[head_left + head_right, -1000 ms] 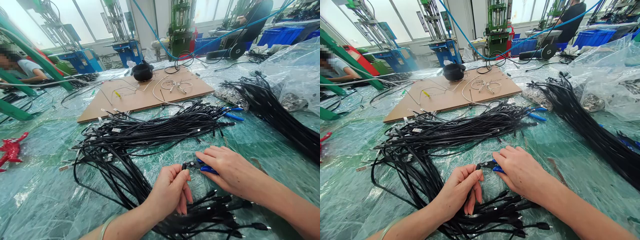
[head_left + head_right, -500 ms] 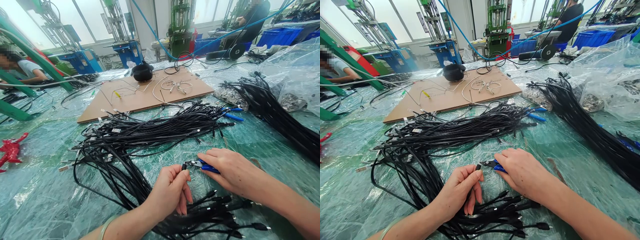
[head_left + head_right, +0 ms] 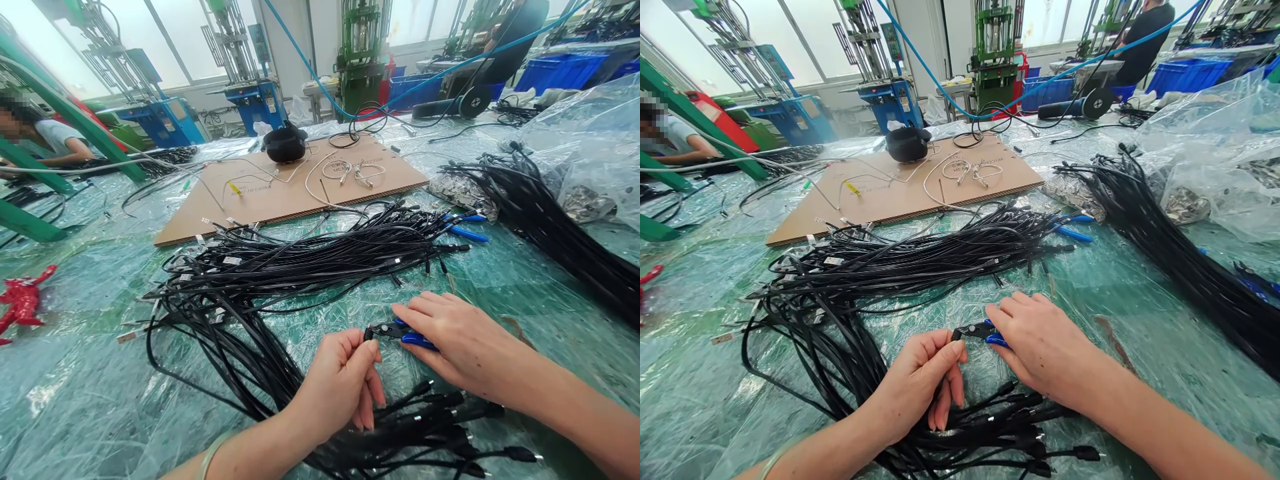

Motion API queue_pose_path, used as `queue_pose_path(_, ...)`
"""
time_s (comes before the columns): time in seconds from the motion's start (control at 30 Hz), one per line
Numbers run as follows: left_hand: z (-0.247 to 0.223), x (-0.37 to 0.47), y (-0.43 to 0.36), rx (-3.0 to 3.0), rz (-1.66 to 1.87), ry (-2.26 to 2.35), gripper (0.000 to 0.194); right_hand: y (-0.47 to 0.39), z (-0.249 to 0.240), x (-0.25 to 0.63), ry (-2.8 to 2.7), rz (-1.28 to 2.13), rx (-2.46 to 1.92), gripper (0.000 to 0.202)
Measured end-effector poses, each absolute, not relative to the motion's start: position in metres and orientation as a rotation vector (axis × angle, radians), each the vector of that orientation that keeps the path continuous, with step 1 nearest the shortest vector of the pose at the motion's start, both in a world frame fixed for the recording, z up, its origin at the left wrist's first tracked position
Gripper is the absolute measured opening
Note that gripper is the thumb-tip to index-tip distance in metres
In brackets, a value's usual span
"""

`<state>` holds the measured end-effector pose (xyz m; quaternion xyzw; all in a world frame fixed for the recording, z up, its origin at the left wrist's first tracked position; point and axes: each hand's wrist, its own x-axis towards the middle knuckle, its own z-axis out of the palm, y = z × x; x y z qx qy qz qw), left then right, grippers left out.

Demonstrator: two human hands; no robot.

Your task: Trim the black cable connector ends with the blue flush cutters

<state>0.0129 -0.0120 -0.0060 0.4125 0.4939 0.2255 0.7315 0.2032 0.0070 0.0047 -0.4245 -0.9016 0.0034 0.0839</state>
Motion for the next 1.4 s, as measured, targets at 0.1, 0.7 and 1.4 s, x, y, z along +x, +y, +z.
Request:
queue_pose_path(0.1,-0.0058,0.0128,-0.0125,0.921,0.493,1.093,0.024,0.0069,0.0048,0.2024,-2.693,-0.003,-1.27,0.016)
queue_pose_path(0.7,-0.0035,0.0117,-0.01,0.872,0.522,1.061,0.024,0.0087,0.0058,0.207,-2.662,0.183,-1.338,0.017)
queue_pose_path(1.4,-0.0036,0.0114,-0.0102,0.851,0.533,1.056,0.023,0.0077,0.0058,0.2012,-2.675,0.156,-1.347,0.013)
